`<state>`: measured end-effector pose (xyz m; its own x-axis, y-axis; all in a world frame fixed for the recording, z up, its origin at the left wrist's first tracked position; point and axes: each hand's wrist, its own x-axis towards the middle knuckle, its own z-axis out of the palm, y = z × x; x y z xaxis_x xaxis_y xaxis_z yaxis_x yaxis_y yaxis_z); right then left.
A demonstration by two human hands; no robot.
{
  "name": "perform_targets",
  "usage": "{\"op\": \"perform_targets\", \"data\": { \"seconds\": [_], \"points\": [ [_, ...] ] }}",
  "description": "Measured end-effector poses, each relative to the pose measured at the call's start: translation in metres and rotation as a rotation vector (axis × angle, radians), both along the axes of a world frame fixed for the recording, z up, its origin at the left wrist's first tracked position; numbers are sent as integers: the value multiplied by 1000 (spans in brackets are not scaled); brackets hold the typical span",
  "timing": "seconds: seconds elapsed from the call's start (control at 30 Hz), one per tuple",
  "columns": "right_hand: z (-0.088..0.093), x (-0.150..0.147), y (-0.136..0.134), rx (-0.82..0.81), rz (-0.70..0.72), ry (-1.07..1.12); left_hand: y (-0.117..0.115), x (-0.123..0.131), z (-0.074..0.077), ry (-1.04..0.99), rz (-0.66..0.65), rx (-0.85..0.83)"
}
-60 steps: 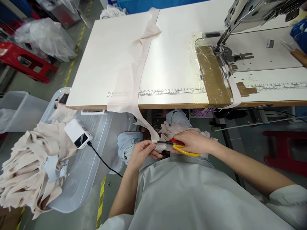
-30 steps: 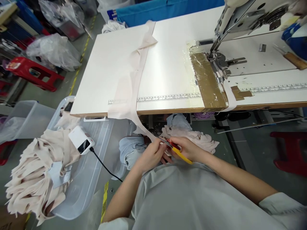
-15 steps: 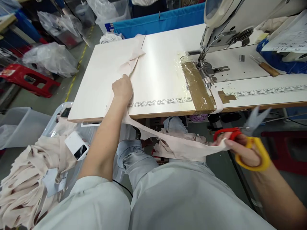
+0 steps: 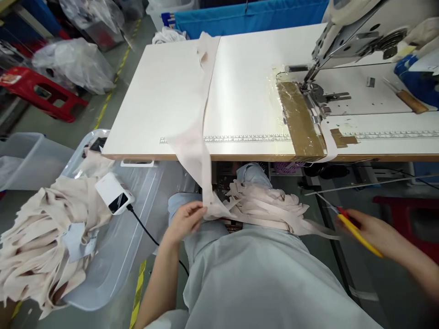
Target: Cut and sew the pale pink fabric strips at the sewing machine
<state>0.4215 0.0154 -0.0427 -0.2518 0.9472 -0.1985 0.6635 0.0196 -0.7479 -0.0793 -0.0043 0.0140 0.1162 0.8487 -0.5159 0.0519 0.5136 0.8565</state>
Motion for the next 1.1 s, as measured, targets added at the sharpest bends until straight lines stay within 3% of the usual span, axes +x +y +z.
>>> {"op": "perform_targets", "data": {
  "seconds": [0.07,0.2,0.33,0.57,0.67,0.93,1.1],
  "points": [
    [10,-49,8,-61,10,-124,-12,17,-10,-69,-15,-24],
    [36,-147,24,-312,441,109,-21,42,-16,-230,88,-32],
    [43,-196,42,-399,743,89,-27,48,-19,-274,161,-74],
    [37,-218,68,-395,949,-94,-36,45,-26,-232,252,-142],
    [43,-227,71,-347,952,-140,-36,47,-24,-239,271,-150],
    [50,-233,65,-23,943,-372,-32,50,-23,-254,289,-162],
    [50,-234,61,51,925,-403,-34,50,-25,-253,295,-156]
  ]
}}
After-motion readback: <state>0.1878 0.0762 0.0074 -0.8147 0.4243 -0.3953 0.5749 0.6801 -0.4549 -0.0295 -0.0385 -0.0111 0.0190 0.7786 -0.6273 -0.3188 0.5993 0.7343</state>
